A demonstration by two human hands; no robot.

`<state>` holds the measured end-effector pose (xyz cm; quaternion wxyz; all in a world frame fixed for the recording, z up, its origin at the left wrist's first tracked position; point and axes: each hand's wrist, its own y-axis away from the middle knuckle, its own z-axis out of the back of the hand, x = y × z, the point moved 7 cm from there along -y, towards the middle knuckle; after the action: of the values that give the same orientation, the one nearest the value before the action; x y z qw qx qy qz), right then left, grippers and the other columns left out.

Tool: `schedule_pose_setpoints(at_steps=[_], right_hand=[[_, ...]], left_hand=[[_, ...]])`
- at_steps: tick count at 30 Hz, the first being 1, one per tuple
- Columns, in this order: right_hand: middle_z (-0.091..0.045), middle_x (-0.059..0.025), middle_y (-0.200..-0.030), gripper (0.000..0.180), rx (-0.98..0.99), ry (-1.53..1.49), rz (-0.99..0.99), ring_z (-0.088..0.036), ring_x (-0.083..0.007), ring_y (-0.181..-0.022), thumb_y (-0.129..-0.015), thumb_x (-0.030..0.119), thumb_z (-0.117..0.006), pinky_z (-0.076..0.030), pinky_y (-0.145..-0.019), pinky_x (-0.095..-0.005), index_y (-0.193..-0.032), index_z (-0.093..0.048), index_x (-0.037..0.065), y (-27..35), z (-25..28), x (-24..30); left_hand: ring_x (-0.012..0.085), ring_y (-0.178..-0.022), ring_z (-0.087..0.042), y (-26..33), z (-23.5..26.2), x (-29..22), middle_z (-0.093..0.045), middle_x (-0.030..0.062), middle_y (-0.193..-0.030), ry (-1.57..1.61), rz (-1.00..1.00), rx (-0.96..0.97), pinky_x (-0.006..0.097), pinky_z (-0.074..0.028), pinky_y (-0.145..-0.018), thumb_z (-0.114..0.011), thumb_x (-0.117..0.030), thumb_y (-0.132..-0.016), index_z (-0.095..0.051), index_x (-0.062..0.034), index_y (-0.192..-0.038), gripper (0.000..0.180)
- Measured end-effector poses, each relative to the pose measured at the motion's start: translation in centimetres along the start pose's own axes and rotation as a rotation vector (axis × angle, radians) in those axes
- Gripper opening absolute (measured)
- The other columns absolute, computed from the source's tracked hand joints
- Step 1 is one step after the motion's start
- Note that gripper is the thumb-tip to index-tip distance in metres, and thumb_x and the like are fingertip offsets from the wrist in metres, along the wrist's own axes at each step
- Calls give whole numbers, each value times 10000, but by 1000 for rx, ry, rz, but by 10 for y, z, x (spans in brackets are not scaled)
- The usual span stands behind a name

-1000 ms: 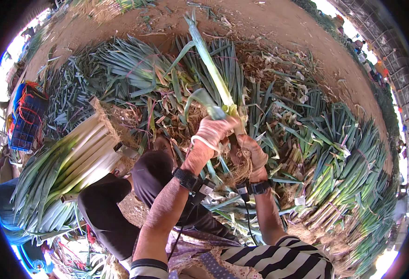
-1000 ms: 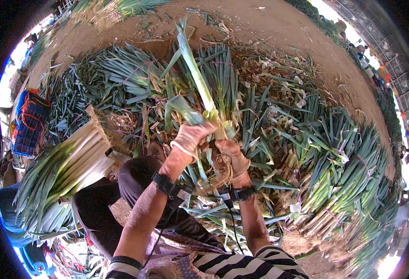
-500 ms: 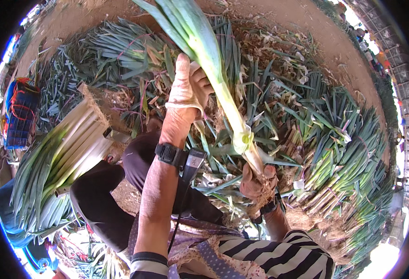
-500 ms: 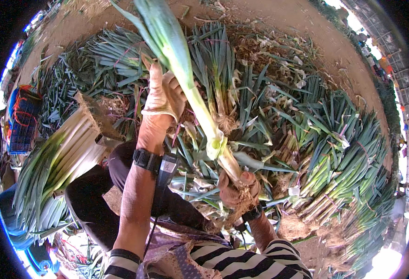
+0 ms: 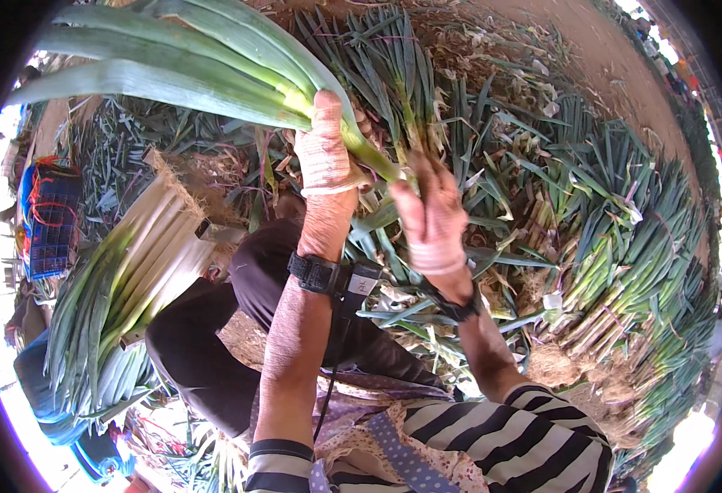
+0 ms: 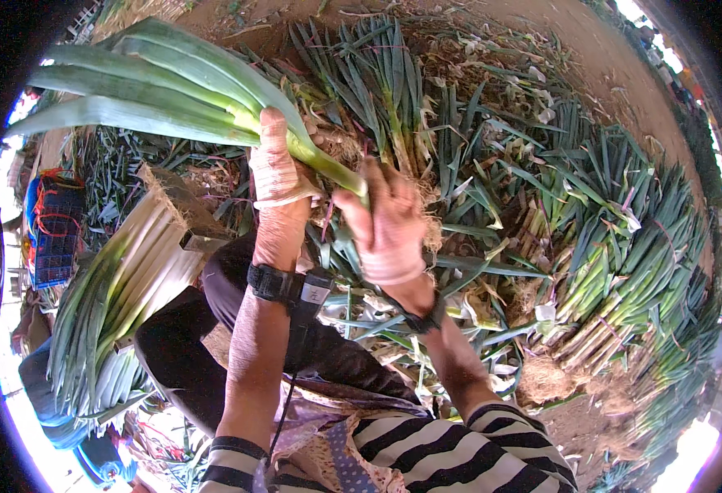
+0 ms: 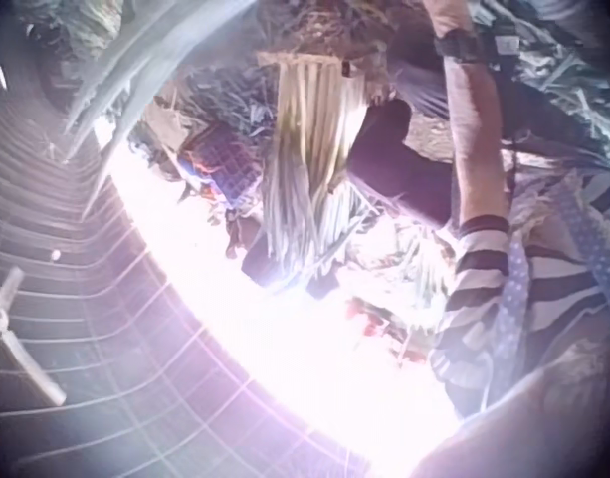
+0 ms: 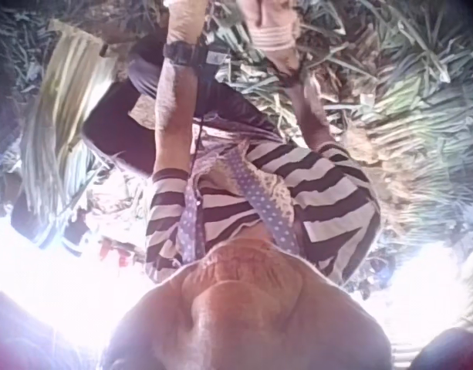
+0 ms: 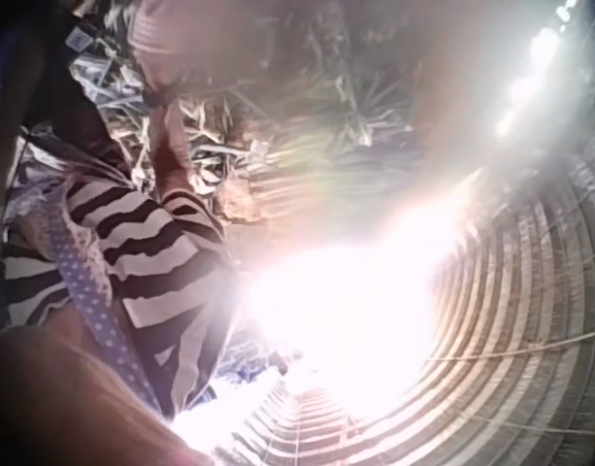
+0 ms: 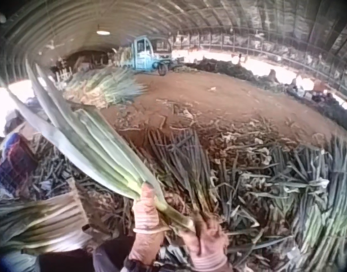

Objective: Cleaning, trimming, and bundling leeks in an agricultural setting.

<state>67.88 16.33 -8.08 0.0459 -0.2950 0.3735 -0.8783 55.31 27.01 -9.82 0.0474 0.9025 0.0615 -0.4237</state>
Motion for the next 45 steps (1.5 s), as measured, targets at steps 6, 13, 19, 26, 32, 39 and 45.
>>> schedule_pose_setpoints(at_steps=[6, 13, 19, 26, 32, 39, 45], right_hand=[[-605, -184, -977, 370, 208, -63, -222, -581, -353, -847, -942, 350, -411, -458, -700, -443, -1105, -571, 59, -14, -57, -16], [-650, -87, -931, 304, 758, -95, -45, -622, -208, -728, -871, 209, -568, -511, -649, -320, -1119, -548, 35, 10, -138, -57], [-622, -86, -982, 239, 1125, -588, -656, -575, -194, -927, -929, 181, -488, -457, -786, -305, -1097, -600, 54, 51, -170, -140], [-633, -31, -1026, 388, 342, -1126, -912, -587, -135, -866, -846, 324, -671, -461, -781, -273, -1089, -631, 24, 5, -41, -28], [-669, -26, -875, 187, 443, -985, -615, -594, -57, -766, -776, 124, -710, -509, -688, -224, -937, -689, 33, 11, -61, -33], [-656, -52, -842, 170, 830, -45, -302, -642, -174, -732, -816, 124, -625, -510, -615, -264, -981, -664, 117, 127, -74, -100], [-608, -21, -849, 363, 728, -572, -1360, -536, -106, -713, -848, 278, -661, -448, -664, -269, -1044, -607, -23, 187, -33, -105]], left_hand=[[174, -574, -552, 9, 9, 24, -559, 52, -705, 167, 137, 209, 304, -451, -502, -592, -524, -835, -536, -72, -860, 456], [192, -598, -544, -8, 22, 16, -562, 79, -731, 393, 178, 375, 330, -427, -517, -524, -615, -829, -540, -69, -774, 549], [195, -591, -502, 9, -35, 10, -523, 70, -684, 521, 360, 825, 330, -373, -559, -441, -713, -794, -465, -100, -596, 645], [250, -611, -498, 2, -23, -21, -517, 118, -621, 112, 80, 411, 328, -404, -572, -174, -892, -701, -493, -42, -519, 926], [195, -568, -431, 12, -30, -20, -436, 34, -579, 354, 110, 710, 335, -374, -567, -346, -669, -817, -472, -86, -633, 625], [121, -483, -410, 18, -31, -28, -423, -35, -556, 569, 233, 949, 273, -384, -487, -516, -429, -891, -482, -115, -747, 346], [99, -463, -411, 18, -19, -38, -436, -39, -557, 623, 209, 1001, 256, -390, -452, -520, -419, -897, -511, -107, -795, 329]])
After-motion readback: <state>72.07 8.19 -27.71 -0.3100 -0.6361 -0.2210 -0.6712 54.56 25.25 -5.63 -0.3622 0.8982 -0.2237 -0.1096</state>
